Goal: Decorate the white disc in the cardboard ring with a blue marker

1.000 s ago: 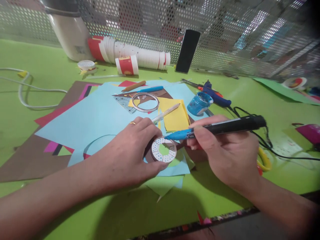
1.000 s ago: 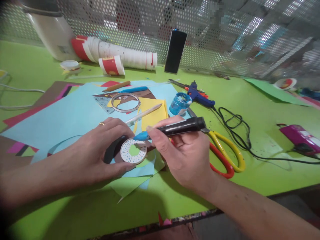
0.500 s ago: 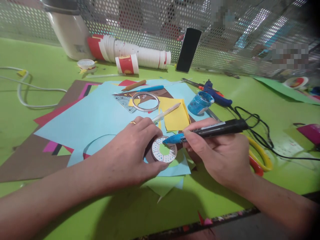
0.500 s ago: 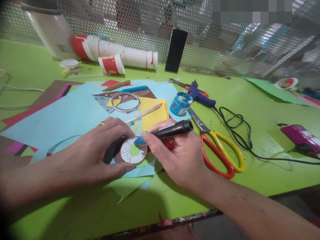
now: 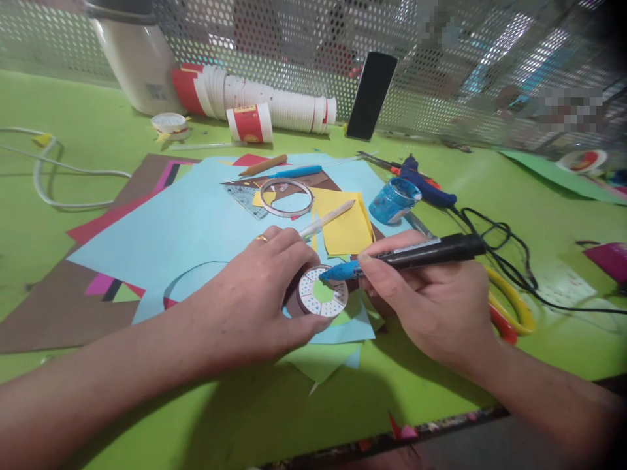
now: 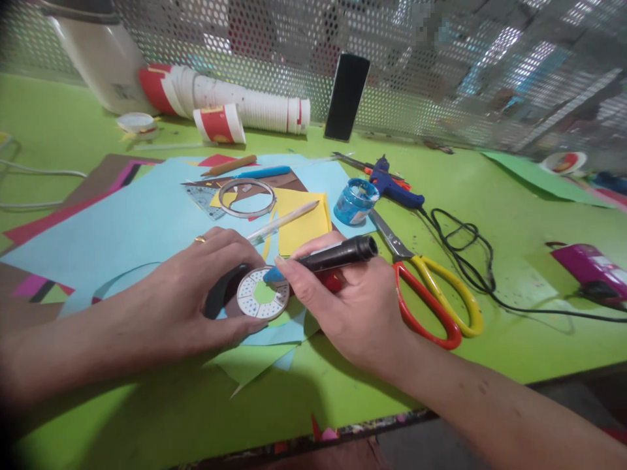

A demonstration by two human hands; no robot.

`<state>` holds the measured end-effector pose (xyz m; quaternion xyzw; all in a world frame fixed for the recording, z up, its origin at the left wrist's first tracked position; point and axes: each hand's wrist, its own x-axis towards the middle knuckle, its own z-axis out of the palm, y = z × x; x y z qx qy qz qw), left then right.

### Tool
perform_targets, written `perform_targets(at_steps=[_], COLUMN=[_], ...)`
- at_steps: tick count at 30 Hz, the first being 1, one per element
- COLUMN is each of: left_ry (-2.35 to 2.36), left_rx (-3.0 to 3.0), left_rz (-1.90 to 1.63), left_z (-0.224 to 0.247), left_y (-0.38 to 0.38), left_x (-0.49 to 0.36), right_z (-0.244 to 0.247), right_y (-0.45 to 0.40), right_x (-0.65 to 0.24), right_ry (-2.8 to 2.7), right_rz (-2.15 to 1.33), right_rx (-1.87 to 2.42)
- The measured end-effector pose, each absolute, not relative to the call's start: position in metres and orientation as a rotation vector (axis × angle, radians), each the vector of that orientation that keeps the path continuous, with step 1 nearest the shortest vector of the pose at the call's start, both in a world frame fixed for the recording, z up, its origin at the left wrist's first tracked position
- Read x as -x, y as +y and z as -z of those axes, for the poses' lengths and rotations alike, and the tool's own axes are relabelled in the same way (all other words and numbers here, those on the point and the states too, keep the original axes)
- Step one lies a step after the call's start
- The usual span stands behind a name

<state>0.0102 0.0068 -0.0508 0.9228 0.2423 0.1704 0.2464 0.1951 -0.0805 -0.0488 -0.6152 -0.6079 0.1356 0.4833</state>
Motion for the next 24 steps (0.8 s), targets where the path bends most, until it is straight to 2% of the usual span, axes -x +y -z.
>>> perform_targets(at_steps=[16, 24], left_ry=[0.673, 0.668], left_rx=[-2.530, -2.544], left_rz=[-0.460, -0.461], left_z=[0.0512, 0.0532], left_y=[0.0066, 0.0078], left_x=[-0.0102, -0.0091], right_z=[0.0467, 0.0428], right_y=[-0.0815, -0.0822], right_x=[-0.1902, -0.1928], right_ry=[-1.513, -1.284], right_rz=[-0.228, -0.250], right_rx=[1.502, 1.444])
